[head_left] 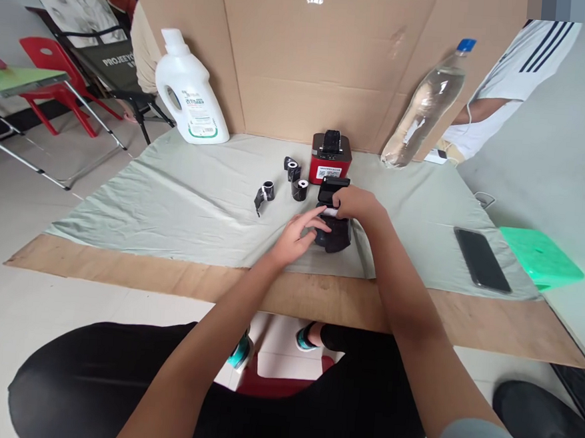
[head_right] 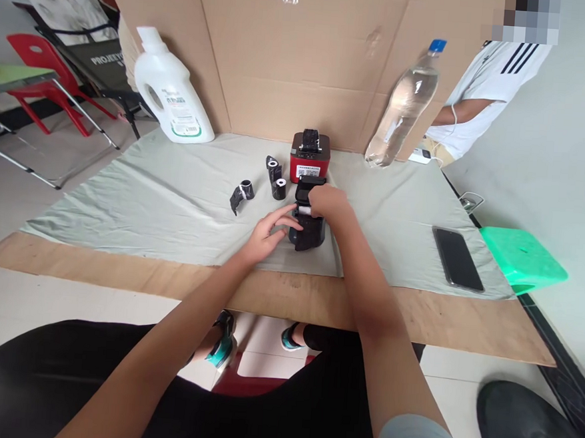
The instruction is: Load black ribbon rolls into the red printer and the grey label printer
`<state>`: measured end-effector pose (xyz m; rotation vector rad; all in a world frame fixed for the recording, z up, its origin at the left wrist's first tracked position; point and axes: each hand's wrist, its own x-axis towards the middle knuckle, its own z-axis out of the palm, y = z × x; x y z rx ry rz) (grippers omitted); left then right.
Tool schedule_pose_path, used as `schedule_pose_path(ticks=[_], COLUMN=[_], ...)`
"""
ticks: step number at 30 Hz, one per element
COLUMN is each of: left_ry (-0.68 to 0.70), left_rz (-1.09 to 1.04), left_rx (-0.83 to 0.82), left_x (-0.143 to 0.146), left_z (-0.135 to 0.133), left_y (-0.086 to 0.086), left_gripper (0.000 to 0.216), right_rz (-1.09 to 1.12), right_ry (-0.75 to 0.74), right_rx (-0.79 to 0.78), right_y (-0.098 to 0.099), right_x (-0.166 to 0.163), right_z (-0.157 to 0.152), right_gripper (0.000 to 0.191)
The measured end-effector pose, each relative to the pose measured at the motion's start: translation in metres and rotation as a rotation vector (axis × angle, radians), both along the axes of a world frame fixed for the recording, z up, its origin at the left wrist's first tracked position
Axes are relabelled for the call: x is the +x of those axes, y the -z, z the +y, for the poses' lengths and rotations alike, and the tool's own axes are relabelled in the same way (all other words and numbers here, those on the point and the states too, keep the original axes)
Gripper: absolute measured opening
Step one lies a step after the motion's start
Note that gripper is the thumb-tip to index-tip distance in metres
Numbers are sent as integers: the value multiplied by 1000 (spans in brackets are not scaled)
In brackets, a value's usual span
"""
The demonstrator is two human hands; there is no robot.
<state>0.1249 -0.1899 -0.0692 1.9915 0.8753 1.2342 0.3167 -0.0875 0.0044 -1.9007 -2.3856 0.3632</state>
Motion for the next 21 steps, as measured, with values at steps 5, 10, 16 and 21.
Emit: schedule_pose_path(ticks=[5, 10, 16, 21], left_ry=[-232, -294, -145, -128], left_rz=[3, -185, -363, -511], left_rx=[73, -99, -290, -256], left_x=[0, 8, 24, 20], left_z=[1, 28, 53, 38], left_y=[-6, -14, -15, -6], left_gripper=[43, 34, 51, 55], right_rz=[108, 273, 417, 468], right_ry=[-148, -231, -336, -434], right_rx=[-2, -187, -133, -202], right_y=[-36, -60, -65, -65], right_x=[19, 34, 30, 14], right_z=[-6, -17, -25, -33], right_gripper=[29, 30, 31, 24])
